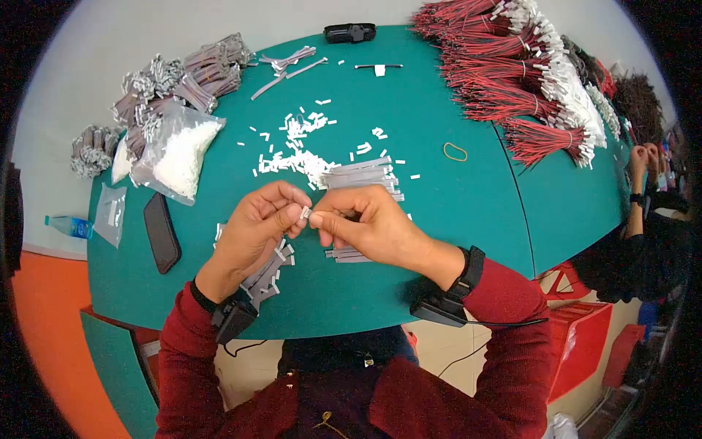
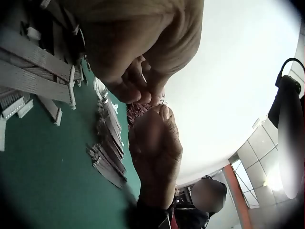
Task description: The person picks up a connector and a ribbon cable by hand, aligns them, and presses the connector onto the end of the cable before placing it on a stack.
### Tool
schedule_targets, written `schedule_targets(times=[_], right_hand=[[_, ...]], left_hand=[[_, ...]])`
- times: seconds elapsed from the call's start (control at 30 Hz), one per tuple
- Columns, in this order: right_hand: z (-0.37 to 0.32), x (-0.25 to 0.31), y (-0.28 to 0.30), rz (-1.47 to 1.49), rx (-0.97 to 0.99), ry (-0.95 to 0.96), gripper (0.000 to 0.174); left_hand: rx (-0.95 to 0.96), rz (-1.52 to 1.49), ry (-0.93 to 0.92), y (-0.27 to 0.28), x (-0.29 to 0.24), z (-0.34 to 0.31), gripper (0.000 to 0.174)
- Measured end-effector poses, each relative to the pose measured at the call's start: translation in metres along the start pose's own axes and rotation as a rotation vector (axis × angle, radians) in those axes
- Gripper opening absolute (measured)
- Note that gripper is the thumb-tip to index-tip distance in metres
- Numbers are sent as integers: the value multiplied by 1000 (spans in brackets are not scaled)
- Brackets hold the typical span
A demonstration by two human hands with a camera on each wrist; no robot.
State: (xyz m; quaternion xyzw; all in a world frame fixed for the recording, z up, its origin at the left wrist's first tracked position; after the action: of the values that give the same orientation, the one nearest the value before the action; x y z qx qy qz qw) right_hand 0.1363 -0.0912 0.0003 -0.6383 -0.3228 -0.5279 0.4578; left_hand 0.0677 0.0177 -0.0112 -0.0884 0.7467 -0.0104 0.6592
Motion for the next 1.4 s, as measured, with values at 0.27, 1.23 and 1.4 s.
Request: schedule_targets(times=[0.27,1.23,1.4], right_hand=[[-1,-2,-1,13,20,-12,18],[-2,-2,-1,-7,25,-30,14],[-1,-3,-2,22,4,-37,18]], left_hand=[[18,-33,16,-2,0,-1,12],[44,-92,15,-7,-1,-3,12],[31,-78,5,-7,-1,-3,12]])
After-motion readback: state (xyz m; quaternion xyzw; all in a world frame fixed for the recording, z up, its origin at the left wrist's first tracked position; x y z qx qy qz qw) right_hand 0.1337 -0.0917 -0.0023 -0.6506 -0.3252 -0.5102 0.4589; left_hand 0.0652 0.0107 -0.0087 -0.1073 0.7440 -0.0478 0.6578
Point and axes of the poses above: each hand's wrist, its own z-axis towards the middle knuckle, its own y-axis out of the back of the hand, x = y × z, the point moved 7 cm from there along z, towards the middle knuckle, and after that the axes turned 11 degrees about z, right-handed, at the moved point
